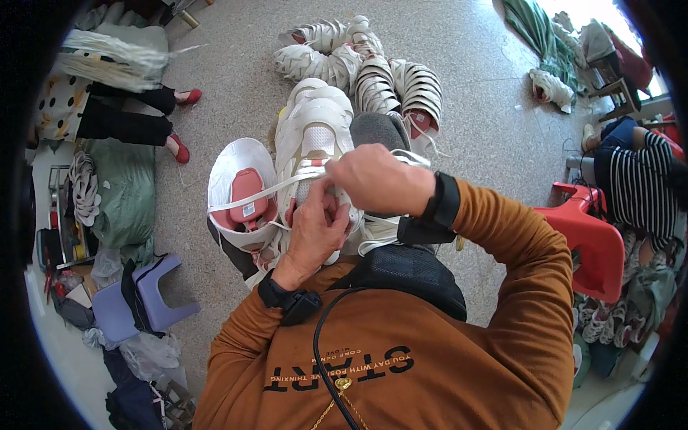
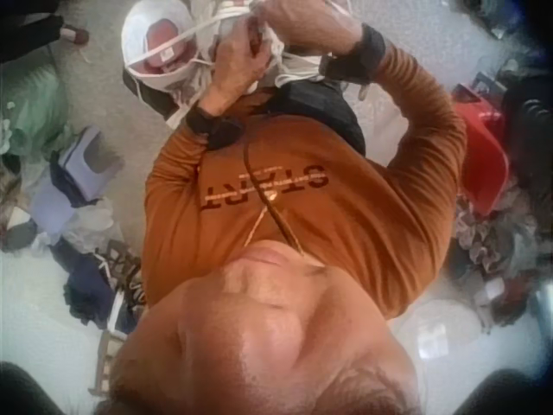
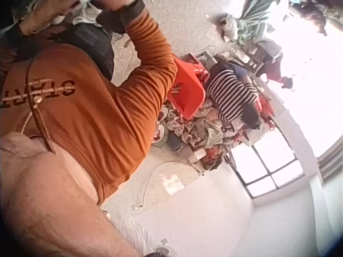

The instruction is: Lacing a pair of white and pink sneakers in a shoe manufacturing facility.

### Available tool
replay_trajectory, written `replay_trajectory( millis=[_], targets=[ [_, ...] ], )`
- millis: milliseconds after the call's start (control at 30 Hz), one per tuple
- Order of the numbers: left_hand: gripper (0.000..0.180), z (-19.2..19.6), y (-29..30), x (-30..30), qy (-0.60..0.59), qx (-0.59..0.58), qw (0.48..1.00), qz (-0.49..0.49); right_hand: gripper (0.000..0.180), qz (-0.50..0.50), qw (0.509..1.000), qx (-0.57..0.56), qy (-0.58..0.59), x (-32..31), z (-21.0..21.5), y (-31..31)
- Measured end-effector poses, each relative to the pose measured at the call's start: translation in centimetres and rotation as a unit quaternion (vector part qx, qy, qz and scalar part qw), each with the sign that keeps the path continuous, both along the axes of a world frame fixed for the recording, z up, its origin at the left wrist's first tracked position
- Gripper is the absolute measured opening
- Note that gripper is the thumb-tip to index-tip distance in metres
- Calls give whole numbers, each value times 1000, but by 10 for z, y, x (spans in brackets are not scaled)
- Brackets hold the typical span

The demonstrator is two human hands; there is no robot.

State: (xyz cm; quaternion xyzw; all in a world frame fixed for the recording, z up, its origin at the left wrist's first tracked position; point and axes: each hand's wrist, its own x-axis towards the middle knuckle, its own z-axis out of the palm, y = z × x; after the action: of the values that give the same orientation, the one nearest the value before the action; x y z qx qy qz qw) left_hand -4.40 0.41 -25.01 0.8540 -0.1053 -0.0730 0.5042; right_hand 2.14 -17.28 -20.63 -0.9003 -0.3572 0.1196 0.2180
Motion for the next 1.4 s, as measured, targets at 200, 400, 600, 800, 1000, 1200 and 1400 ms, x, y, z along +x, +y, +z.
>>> replay_trajectory(
  millis=[200, 400, 600, 800, 1000, 1200, 1400],
  targets=[
    [36, 6, 7, 1, 46, -44, 998, -21, 12, -74, 992, 98, 16, -13, -27, -8],
    [21, 25, 9, 7, 162, -113, 980, -21, 14, -160, 942, 295, -22, -45, -41, -4],
    [14, -9, 2, 13, -25, -25, 999, -24, 30, -185, 952, 241, 45, -52, -35, 2],
    [16, 52, 46, 13, 210, -66, 961, -166, 34, -209, 943, 255, 48, -52, -37, -3],
    [12, 82, 201, -26, 253, -516, 815, -73, 38, -200, 946, 250, 58, -46, -33, 1],
    [11, 87, 143, -8, 78, 99, 992, -18, 21, -123, 942, 292, -106, -15, -47, -1],
    [20, 55, 75, 15, -236, 157, 958, -53, 14, -52, 966, 228, -112, -36, -24, 7]
  ],
)
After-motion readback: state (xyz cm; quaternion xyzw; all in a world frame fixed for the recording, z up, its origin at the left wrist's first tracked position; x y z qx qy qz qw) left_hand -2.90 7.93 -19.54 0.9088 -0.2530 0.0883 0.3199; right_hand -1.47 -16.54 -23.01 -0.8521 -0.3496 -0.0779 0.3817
